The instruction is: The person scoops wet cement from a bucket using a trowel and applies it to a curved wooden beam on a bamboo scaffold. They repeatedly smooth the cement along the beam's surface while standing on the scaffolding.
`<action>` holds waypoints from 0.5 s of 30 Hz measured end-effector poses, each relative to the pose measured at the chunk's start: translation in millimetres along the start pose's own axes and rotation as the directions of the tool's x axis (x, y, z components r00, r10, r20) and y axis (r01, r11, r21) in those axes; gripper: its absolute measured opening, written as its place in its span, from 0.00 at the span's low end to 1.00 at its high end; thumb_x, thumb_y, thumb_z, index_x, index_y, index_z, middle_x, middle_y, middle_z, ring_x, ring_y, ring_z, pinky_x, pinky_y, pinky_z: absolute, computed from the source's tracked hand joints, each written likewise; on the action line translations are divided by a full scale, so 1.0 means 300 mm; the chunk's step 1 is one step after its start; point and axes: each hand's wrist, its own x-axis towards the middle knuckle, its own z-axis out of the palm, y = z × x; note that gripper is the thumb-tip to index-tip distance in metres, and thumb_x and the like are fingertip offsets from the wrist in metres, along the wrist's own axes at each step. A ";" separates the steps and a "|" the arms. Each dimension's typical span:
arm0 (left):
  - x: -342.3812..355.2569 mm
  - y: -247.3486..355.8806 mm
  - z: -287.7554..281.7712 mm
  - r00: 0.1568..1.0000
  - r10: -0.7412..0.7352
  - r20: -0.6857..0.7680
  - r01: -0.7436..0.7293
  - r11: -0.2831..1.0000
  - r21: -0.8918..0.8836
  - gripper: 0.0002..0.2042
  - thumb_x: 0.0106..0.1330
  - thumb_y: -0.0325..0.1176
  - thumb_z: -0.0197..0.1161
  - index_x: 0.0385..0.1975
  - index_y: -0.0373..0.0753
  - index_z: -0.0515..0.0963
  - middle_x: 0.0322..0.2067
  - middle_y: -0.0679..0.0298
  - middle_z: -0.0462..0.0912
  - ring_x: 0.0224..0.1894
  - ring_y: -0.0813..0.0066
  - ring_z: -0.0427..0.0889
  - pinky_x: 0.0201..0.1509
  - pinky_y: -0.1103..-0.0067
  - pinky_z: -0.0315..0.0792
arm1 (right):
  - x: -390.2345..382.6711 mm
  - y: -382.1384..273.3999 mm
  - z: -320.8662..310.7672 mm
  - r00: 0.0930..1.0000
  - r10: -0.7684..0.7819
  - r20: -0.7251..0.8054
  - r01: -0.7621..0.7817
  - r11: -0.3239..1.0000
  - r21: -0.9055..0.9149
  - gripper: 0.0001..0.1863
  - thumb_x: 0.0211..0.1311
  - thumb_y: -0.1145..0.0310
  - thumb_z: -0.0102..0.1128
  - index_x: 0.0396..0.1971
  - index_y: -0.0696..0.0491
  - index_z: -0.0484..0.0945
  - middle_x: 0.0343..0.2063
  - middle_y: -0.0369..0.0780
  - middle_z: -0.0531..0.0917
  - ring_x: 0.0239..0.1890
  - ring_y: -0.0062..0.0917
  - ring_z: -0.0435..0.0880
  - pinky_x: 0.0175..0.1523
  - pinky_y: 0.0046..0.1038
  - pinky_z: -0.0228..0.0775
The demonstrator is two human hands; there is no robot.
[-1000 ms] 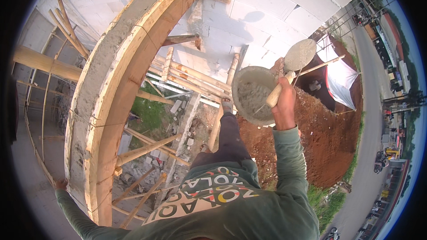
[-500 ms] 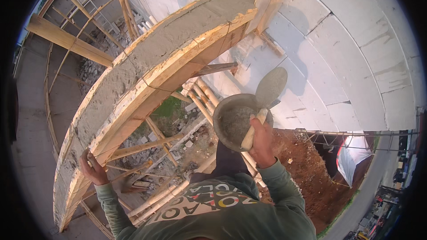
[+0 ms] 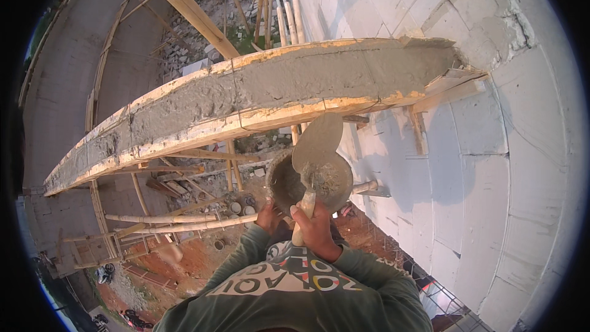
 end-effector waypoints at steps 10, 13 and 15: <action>-0.248 -0.053 -0.085 0.915 0.234 -0.328 -0.337 0.891 -0.303 0.17 0.71 0.42 0.51 0.54 0.39 0.67 0.48 0.62 0.75 0.48 0.69 0.76 0.50 0.72 0.74 | 0.002 -0.028 0.203 0.881 0.030 0.472 0.123 0.950 -0.289 0.09 0.58 0.69 0.61 0.32 0.54 0.71 0.25 0.32 0.73 0.27 0.14 0.71 0.33 0.22 0.65; -0.339 0.018 -0.036 0.836 0.405 -0.371 -0.512 0.820 -0.256 0.18 0.67 0.36 0.58 0.54 0.38 0.67 0.49 0.63 0.75 0.48 0.72 0.76 0.52 0.76 0.72 | 0.024 -0.031 0.299 0.827 0.028 0.561 0.187 0.929 -0.321 0.11 0.56 0.67 0.62 0.32 0.57 0.73 0.28 0.36 0.73 0.31 0.20 0.73 0.36 0.25 0.66; -0.393 0.082 0.003 0.774 0.540 -0.330 -0.594 0.800 -0.085 0.21 0.65 0.34 0.60 0.56 0.37 0.65 0.51 0.62 0.75 0.51 0.72 0.75 0.55 0.75 0.71 | 0.020 -0.020 0.385 0.828 0.022 0.561 0.164 0.946 -0.281 0.13 0.52 0.65 0.64 0.28 0.61 0.76 0.32 0.43 0.74 0.34 0.30 0.74 0.40 0.31 0.66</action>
